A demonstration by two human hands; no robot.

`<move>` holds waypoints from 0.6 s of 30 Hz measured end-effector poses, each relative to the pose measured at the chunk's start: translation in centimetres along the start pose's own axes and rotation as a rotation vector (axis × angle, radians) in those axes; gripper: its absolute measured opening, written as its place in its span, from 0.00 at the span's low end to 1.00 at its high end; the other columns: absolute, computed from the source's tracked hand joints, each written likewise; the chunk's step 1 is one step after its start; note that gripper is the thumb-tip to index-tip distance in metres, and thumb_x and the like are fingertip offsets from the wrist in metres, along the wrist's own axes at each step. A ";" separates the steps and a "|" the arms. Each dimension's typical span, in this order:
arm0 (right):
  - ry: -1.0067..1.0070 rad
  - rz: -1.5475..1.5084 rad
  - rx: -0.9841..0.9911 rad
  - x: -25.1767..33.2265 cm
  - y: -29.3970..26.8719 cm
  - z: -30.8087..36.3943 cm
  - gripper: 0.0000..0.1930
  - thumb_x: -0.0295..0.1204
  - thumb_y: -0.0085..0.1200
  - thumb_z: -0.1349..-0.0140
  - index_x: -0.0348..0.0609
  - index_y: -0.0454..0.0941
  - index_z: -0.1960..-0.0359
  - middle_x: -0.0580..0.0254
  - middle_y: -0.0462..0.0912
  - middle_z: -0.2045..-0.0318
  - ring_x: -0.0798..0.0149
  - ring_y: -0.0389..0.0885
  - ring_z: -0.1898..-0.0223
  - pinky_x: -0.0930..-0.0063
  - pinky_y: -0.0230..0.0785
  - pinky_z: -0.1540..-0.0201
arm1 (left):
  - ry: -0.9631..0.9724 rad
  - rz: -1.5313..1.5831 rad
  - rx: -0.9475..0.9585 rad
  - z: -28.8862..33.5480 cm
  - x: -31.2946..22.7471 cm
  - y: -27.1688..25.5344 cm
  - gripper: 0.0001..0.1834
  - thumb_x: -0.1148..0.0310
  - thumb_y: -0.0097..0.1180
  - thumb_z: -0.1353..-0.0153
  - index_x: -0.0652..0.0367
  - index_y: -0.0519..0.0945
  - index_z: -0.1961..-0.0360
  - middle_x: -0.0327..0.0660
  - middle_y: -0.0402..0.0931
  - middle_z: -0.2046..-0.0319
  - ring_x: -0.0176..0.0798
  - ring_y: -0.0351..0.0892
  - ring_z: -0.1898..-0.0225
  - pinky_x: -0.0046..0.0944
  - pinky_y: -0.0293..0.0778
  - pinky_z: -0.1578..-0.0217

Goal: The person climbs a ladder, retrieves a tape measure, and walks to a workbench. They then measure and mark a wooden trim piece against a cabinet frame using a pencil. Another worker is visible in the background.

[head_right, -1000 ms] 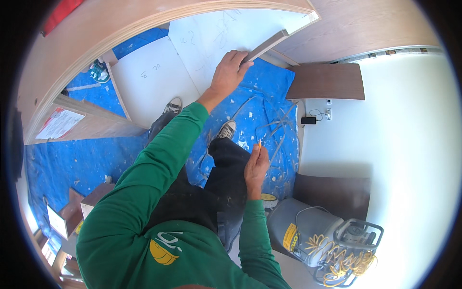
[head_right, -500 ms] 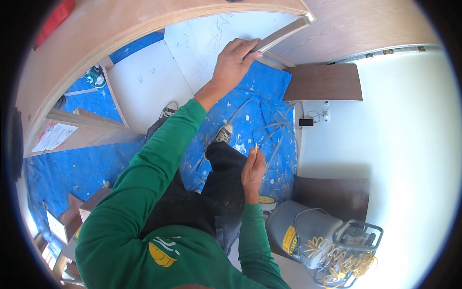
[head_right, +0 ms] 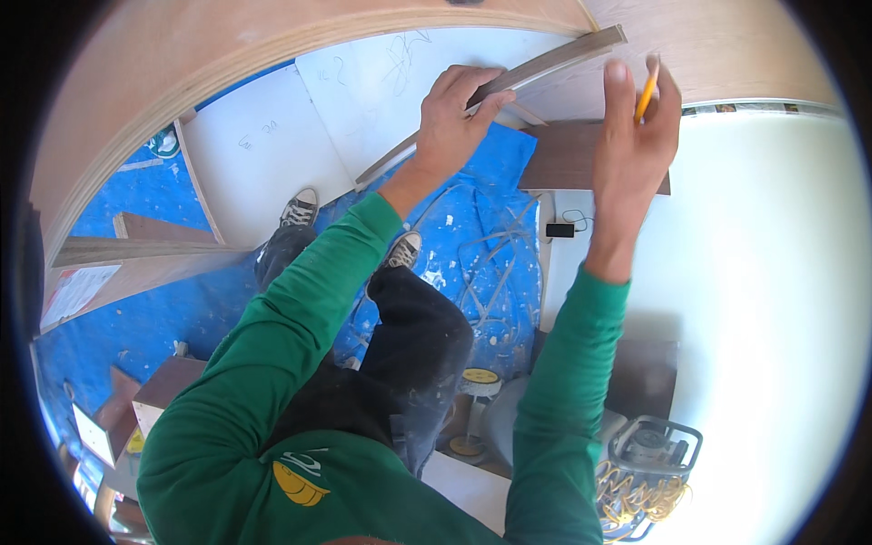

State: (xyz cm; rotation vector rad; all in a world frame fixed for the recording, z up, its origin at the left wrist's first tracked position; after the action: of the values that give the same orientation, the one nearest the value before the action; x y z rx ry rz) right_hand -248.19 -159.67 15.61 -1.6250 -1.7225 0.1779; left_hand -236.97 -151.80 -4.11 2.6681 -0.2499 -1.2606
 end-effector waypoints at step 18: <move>-0.081 0.105 0.129 -1.5 2.4 -3.2 0.25 0.53 0.64 0.25 0.38 0.89 0.52 0.61 0.88 0.64 0.67 0.83 0.59 0.69 0.76 0.49 | -0.151 0.012 -0.108 7.2 4.8 -1.9 0.15 0.67 0.72 0.35 0.59 0.88 0.50 0.45 0.84 0.55 0.53 0.79 0.51 0.48 0.78 0.49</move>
State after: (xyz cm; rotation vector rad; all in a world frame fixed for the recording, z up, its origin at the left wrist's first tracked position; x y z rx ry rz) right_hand -244.47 -161.83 15.89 -1.6332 -1.6506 0.4017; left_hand -239.40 -151.73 -12.57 2.4809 -0.2116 -1.4313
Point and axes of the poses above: each hand's wrist, its own z-axis away from the middle knuckle, its own y-axis out of the palm, x = y × z, the point moved 7 cm from there along -z, towards the middle knuckle
